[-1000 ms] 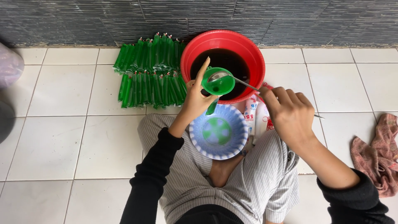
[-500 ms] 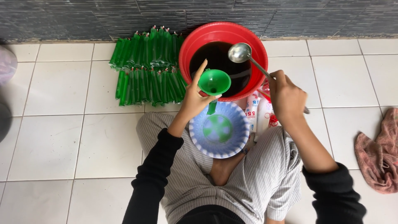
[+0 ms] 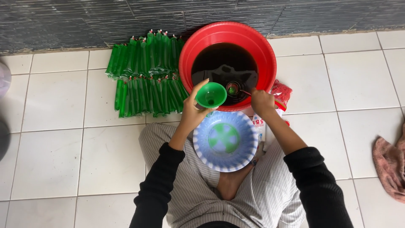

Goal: The person fills plastic pouches with a green liquid using a ladle and funnel, then secures each pouch with a rubber band.

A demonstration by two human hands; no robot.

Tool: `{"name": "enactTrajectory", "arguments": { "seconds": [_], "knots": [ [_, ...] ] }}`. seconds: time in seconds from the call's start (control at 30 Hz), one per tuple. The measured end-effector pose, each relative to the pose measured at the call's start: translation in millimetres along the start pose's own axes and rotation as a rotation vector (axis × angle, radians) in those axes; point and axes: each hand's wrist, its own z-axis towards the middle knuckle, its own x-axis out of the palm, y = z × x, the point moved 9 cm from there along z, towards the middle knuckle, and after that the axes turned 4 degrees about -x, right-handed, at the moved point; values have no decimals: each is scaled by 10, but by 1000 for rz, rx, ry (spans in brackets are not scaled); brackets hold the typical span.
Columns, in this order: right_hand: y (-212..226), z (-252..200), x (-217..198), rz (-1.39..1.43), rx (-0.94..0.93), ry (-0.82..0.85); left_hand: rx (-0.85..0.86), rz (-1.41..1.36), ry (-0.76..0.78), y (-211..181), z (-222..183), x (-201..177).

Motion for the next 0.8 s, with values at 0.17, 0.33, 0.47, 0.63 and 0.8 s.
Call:
{"name": "enactTrajectory", "arguments": {
  "seconds": [0.17,0.33,0.47,0.63,0.8],
  "knots": [
    [73,-229,-412,73,11,171,64,-2,-50,-43,19,-52],
    [16,-329,-724,259,22,192,83,3,-48,-87,1,-2],
    [-169,-345,-837,408,59,213,92,77,-11,38,-59,-2],
    [-202,-677,-1676,431,58,225,-102,280,-46,303,-145,57],
    [-160,-1085,-2516,411,85,207,-138,381,-55,348,-174,174]
  ]
}}
